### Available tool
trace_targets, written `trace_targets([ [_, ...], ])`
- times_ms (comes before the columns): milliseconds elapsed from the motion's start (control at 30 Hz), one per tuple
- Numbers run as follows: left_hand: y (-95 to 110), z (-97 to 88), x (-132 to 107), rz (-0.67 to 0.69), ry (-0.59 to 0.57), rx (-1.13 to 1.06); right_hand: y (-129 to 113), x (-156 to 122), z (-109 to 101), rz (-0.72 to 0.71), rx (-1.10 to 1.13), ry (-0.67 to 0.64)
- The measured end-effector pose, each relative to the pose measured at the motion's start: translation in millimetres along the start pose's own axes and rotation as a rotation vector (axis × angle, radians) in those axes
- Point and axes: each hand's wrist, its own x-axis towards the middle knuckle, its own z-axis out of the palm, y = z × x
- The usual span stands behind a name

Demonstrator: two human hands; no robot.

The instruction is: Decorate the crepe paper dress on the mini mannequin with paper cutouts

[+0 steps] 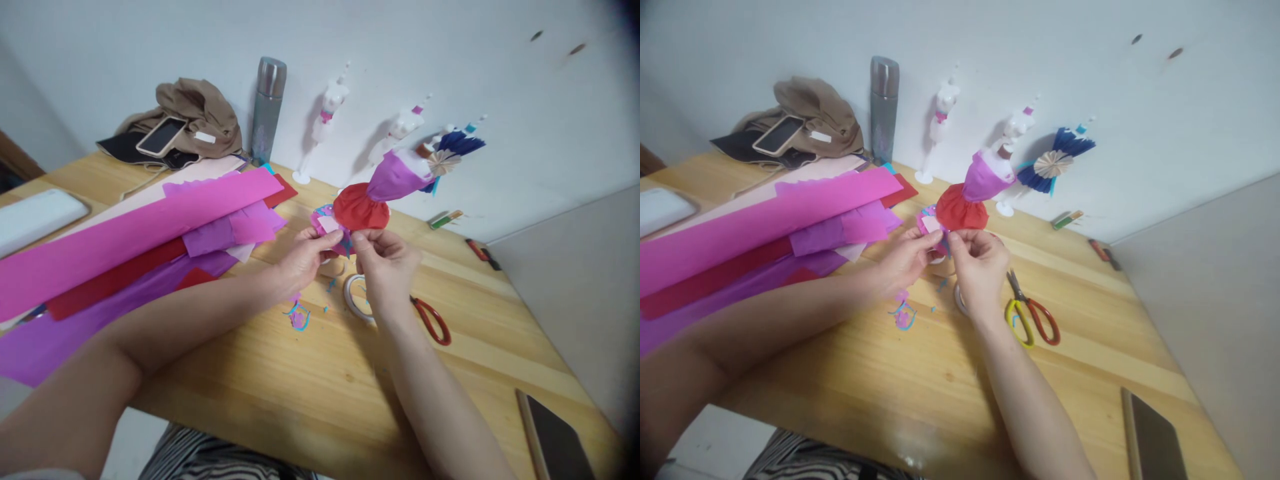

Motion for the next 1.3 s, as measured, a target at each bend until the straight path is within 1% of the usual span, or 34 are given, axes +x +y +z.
trace_targets([
  [133, -1.4, -0.1, 0.1, 0.018, -0.008, -0.031, -2.3, -2.6, 2.2, -0.079, -0.104, 0.021],
  [200, -2.8, -0.7, 0.6, 0.026, -0.006, -0.035, -2.0, -2.1, 3.2, -0.102, -0.118, 0.039],
  [500, -4.2, -1.3, -0.6, -0.009, 0.010, 0.001, 1.9, 2.0, 4.3, -0.108, -0.080, 0.091],
  [700, -2.9, -0.3, -0.2, -0.017, 0.027, -0.010, 0.7, -1.9, 1.7, -0.096, -0.105, 0.029],
  [833, -0.1, 2.2, -0.8, -0.021, 0.046, -0.029, 1.4, -2.6, 1.7, -0.115, -0.163, 0.039],
  [933, 2.6, 4.5, -2.5, -0.027, 0.054, -0.039, 1.5, -1.0, 3.2, -0.119, -0.134, 0.038],
  [1033, 4.0, 5.9, -3.8, -0.041, 0.073, -0.037, 1.1, 0.4, 4.9, -0.114, -0.093, 0.063],
  [1133, 4.1, 6.4, -3.5, -0.032, 0.059, -0.039, 0.0, 0.6, 5.8, -0.115, -0.078, 0.087],
  [1233, 4.5, 6.1, -1.4, -0.031, 0.060, -0.047, -4.0, -1.0, 3.6, -0.099, -0.067, 0.057],
  [1300, 5.0, 5.2, 0.5, -0.059, 0.070, -0.039, -9.3, -2.5, -1.6, -0.060, -0.057, -0.031],
])
